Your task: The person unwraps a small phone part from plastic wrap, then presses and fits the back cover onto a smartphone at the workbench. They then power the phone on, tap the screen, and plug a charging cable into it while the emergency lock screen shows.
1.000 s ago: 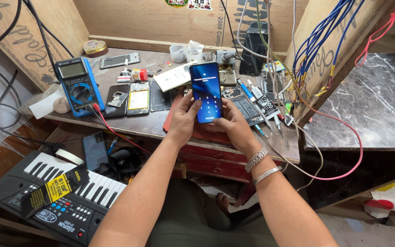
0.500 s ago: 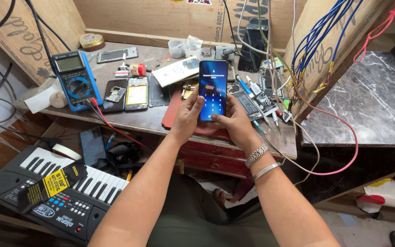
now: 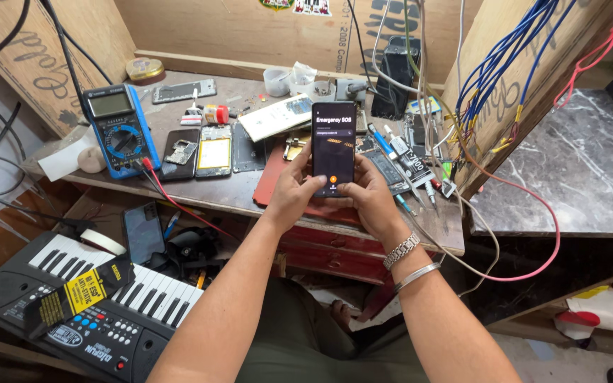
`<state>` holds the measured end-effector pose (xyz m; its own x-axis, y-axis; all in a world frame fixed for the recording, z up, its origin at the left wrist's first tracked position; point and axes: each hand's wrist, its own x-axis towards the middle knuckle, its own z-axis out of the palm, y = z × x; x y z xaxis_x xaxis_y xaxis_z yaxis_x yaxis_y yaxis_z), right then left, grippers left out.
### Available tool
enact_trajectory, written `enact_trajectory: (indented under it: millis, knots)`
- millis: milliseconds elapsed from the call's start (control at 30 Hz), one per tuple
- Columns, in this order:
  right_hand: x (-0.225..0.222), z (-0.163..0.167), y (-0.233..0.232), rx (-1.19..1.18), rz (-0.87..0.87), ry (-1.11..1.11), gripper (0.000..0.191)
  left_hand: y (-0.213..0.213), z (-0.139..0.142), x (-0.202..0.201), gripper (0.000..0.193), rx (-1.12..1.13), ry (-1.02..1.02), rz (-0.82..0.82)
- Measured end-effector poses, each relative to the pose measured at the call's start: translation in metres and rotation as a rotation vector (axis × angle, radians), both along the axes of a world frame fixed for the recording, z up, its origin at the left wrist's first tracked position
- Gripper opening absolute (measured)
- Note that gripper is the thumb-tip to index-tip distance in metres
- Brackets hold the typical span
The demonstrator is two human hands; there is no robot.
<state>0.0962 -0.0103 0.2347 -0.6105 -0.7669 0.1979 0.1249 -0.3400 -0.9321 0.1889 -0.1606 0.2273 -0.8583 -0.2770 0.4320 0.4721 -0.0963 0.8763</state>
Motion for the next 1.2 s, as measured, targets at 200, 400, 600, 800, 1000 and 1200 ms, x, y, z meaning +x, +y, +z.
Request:
enact_trajectory:
  millis: [200,400,600,800,1000,1200]
  knots:
    - [0.006,0.012,-0.001,-0.010,0.006,-0.001,0.059,0.000,0.001,-0.002,0.078,-0.056,0.033,0.049]
    - [0.017,0.021,0.001,-0.061,-0.040,0.004,0.053,0.005,0.000,-0.004,0.081,-0.125,0.053,0.085]
    - [0.021,0.026,-0.001,-0.094,-0.087,0.115,0.050,0.004,-0.001,-0.001,0.084,-0.196,0.013,0.132]
    - [0.020,0.025,-0.001,-0.031,-0.109,0.025,0.048,0.003,0.000,-0.002,0.087,-0.051,-0.095,0.046]
    - [0.011,0.014,-0.002,-0.033,-0.076,0.018,0.042,0.001,0.002,-0.002,0.079,-0.062,0.045,-0.003]
    - [0.002,-0.002,-0.006,-0.062,-0.081,0.034,0.039,0.001,0.006,0.000,0.075,-0.060,-0.030,0.052]
